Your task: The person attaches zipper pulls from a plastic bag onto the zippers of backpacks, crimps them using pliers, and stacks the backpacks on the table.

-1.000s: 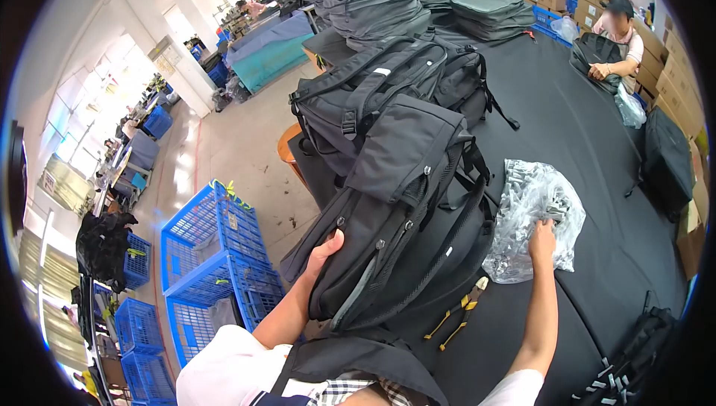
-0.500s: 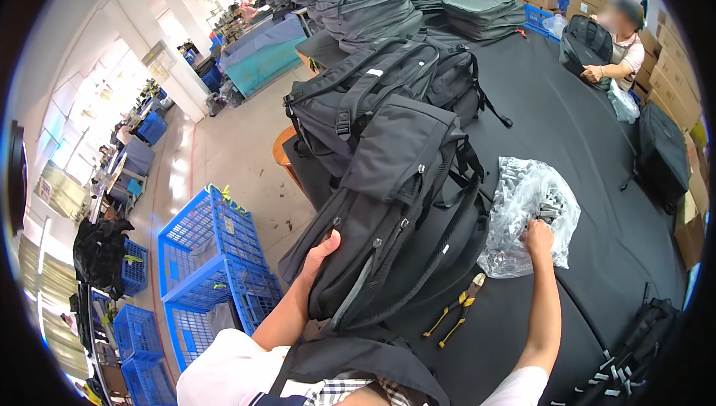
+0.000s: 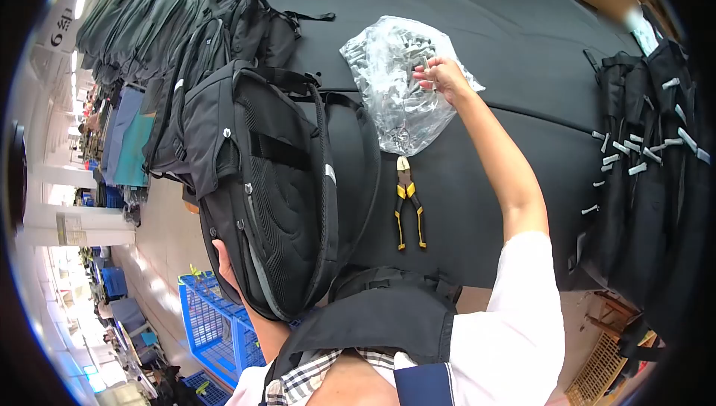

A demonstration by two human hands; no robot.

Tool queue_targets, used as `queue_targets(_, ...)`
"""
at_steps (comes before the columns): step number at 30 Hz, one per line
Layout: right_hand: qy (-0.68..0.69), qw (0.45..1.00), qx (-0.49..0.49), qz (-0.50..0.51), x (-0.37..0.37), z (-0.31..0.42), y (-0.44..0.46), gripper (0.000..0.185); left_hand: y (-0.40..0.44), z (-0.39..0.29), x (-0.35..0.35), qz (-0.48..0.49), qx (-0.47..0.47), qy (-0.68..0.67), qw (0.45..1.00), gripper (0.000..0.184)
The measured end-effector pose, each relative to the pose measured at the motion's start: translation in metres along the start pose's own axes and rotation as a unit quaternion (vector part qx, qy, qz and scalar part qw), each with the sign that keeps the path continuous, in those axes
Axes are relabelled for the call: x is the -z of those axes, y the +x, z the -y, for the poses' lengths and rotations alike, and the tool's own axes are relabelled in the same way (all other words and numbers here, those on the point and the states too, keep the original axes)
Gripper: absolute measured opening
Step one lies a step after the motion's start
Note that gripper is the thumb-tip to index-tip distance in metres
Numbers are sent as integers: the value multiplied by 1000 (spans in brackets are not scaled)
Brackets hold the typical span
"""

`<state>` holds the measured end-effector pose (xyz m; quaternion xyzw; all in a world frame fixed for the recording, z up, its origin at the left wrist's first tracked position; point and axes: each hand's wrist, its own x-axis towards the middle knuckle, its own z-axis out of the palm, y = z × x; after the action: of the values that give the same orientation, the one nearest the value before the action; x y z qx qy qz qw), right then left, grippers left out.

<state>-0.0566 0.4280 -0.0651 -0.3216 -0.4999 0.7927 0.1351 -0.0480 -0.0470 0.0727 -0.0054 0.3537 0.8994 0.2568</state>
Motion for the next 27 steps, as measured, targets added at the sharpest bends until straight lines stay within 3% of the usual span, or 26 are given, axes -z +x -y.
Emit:
queue_targets(5,-25,999,15,-34,-11,-3,8,23,0,0,2,24,11,-18,1000,65)
queue_targets(10,-213,976,0,-50,-20,-13,30,18,1,-3,6,13,-7,21,1000,66)
queue_targets(11,-290,954,20,-77,-25,-13,30,16,1,-3,6,12,-11,32,999,66)
queue_targets(12,-437,886,97,-121,-19,-34,52,22,1,-3,6,12,-12,33,999,66)
queue_targets(13,-436,887,97,-120,-23,-33,47,22,0,-2,6,6,-12,26,1000,66)
queue_targets(15,-645,726,228,-61,-35,-19,23,29,0,-1,6,-1,-12,17,1000,66)
queue_targets(16,-689,676,259,-34,-37,-16,18,24,1,-1,6,34,-3,1,999,65)
queue_targets(17,-689,676,259,-33,-35,-17,22,24,2,-2,5,69,4,-15,998,65)
queue_targets(19,-804,550,227,-7,-34,-19,34,16,3,0,1,68,5,-21,997,65)
queue_targets(20,-804,549,228,-5,-35,-19,38,16,3,1,0,68,6,-28,997,66)
queue_targets(22,-835,474,278,17,-38,-20,47,15,1,0,5,42,2,-19,999,66)
queue_targets(26,-844,449,291,27,-36,-24,65,17,0,-1,0,28,-2,-25,999,67)
queue_targets(27,-855,451,252,47,-35,-22,70,15,0,-1,-3,29,-5,-26,999,67)
